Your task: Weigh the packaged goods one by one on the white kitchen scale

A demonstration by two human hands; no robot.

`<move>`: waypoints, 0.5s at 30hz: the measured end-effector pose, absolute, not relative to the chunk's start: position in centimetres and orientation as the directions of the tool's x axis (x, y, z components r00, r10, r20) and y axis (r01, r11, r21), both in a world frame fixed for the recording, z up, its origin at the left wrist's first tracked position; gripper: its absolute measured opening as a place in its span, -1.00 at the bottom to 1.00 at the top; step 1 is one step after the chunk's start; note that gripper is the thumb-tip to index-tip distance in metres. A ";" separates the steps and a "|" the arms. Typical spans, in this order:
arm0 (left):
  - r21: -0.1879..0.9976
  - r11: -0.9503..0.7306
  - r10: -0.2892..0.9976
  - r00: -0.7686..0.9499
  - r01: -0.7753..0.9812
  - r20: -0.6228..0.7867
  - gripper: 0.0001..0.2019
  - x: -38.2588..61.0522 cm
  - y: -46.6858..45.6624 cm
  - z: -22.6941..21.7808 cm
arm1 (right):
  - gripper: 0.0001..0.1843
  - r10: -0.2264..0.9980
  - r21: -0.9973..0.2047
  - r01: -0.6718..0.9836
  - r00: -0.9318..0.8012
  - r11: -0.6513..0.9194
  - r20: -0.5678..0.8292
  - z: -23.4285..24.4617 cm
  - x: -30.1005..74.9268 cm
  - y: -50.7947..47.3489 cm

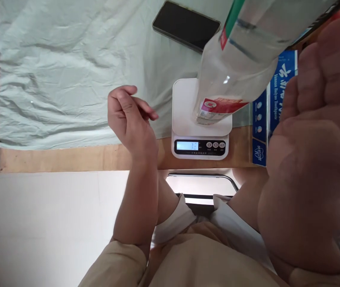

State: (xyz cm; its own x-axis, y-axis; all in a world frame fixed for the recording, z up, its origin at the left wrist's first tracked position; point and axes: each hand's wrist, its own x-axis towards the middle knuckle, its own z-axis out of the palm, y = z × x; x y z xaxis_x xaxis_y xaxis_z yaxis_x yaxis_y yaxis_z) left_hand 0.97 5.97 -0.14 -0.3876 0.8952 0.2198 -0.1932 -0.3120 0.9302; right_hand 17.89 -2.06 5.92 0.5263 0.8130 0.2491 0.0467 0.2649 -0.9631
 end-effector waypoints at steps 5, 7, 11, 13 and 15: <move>0.938 -0.311 0.899 -0.368 -0.153 0.238 -0.63 0.5 6.3 -0.4 | -0.28 0.824 -0.952 0.085 0.483 0.293 0.297 4.6 18.1 -2.2; 0.934 -0.319 0.914 -0.313 -0.159 0.259 -0.67 0.6 6.2 -0.7 | -0.26 0.838 -0.956 0.072 0.466 0.283 0.283 4.3 18.4 -2.3; 0.921 -0.362 0.913 -0.257 -0.146 0.318 -0.73 0.9 5.9 -1.0 | -0.21 0.842 -0.956 0.058 0.459 0.289 0.283 4.3 18.8 -2.5; 0.923 -0.372 0.912 -0.223 -0.097 0.344 -0.72 0.9 5.8 -1.1 | -0.23 0.841 -0.953 0.056 0.458 0.298 0.290 4.3 18.8 -2.6; 0.924 -0.381 0.908 -0.203 -0.038 0.367 -0.65 1.0 5.8 -1.1 | -0.25 0.844 -0.952 0.050 0.451 0.302 0.291 4.4 18.6 -2.7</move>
State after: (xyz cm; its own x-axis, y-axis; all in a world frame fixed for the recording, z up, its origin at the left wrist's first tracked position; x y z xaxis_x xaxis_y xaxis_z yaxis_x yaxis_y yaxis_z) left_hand 0.98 5.77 -1.08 -0.2034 0.9079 0.3665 -0.0379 -0.3814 0.9236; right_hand 18.60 -2.68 4.40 0.4511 0.8438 0.2909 0.0499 0.3016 -0.9521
